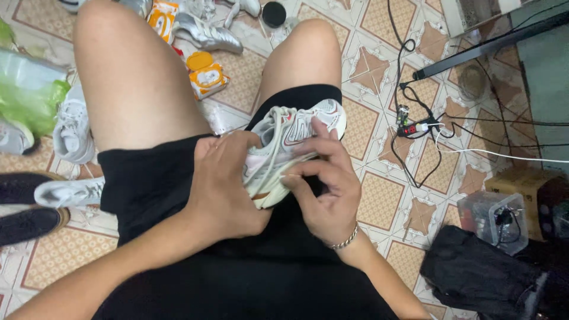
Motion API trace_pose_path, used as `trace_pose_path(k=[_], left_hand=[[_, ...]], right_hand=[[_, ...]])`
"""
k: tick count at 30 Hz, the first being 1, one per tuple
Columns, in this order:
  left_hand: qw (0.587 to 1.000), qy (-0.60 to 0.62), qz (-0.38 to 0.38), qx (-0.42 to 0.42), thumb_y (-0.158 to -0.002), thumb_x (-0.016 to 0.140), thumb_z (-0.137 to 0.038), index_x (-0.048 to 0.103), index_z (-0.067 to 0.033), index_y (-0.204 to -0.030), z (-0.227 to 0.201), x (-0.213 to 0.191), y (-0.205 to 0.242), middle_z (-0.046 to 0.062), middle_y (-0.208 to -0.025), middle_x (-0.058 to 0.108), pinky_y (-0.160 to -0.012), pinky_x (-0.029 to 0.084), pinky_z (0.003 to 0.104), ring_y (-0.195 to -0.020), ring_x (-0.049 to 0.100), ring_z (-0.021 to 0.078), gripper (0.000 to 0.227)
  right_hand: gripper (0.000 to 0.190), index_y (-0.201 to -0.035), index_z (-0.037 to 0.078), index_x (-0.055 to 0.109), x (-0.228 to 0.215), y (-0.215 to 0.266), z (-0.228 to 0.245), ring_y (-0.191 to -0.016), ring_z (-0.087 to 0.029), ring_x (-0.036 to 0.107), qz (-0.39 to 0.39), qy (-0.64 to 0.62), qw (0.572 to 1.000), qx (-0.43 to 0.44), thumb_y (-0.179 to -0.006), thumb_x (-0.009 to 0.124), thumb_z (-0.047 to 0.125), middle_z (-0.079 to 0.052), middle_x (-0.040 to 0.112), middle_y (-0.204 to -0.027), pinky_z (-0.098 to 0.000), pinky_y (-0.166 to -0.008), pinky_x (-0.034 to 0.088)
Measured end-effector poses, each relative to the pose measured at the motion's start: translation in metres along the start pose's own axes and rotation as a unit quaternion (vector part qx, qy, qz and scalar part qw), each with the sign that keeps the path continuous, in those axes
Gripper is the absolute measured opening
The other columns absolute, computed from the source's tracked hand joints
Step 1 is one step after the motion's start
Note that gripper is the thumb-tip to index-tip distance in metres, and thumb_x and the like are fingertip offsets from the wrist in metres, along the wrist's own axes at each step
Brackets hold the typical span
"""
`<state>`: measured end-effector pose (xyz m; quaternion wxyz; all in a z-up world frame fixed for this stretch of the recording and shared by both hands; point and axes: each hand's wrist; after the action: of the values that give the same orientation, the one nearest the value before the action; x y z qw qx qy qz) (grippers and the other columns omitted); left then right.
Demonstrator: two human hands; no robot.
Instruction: Cleaning and repairing white athletic shoes using cleaning solution, cotton balls, and a small tool.
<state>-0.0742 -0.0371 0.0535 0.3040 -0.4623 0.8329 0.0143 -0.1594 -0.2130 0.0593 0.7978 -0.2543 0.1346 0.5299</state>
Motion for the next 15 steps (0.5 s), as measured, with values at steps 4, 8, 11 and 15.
trace_pose_path(k=[4,8,11,15], left_hand=[[1.000,-0.008,0.010,0.004,-0.062,0.084,-0.020,0.052,-0.0013,-0.117,0.003,-0.003,-0.003,0.014,-0.098,0.063,-0.088,0.036,0.043,-0.094,0.063,0.0314,0.066],[1.000,-0.001,0.016,-0.018,-0.056,0.080,-0.018,0.051,-0.0017,-0.116,0.000,-0.002,-0.003,0.014,-0.097,0.063,-0.087,0.036,0.043,-0.093,0.064,0.0304,0.068],[1.000,-0.009,0.010,0.004,-0.060,0.081,-0.019,0.051,-0.0014,-0.117,0.001,-0.001,0.000,0.015,-0.099,0.063,-0.088,0.035,0.044,-0.096,0.063,0.0335,0.066],[1.000,-0.018,-0.003,0.018,-0.060,0.079,-0.017,0.052,-0.0027,-0.117,-0.004,-0.001,-0.006,0.013,-0.101,0.063,-0.090,0.035,0.043,-0.101,0.063,0.0335,0.065]], right_hand=[[0.011,-0.091,0.004,0.070,0.000,-0.004,-0.005,-0.140,-0.036,0.055,0.004,-0.003,1.000,-0.011,-0.088,0.080,0.002,-0.010,0.062,-0.117,-0.0533,-0.129,0.036],[0.009,-0.090,0.002,0.069,0.002,0.000,0.009,-0.145,-0.036,0.055,0.010,-0.021,0.999,0.023,-0.091,0.076,-0.002,-0.010,0.065,-0.118,-0.0501,-0.128,0.042],[0.009,-0.094,0.001,0.072,0.002,0.001,0.010,-0.148,-0.037,0.046,0.066,-0.129,0.989,0.012,-0.088,0.079,-0.002,-0.013,0.058,-0.123,-0.0502,-0.127,0.040],[0.006,-0.096,0.000,0.071,0.001,-0.004,0.003,-0.130,-0.031,0.064,0.002,-0.108,0.993,0.057,-0.093,0.076,-0.001,-0.010,0.061,-0.117,-0.0489,-0.125,0.047]])
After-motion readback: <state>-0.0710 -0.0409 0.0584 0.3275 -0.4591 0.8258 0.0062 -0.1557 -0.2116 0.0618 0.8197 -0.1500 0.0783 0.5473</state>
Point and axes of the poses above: each hand's wrist, its own y-axis away from the middle knuckle, its own x-axis out of the palm, z = x × y
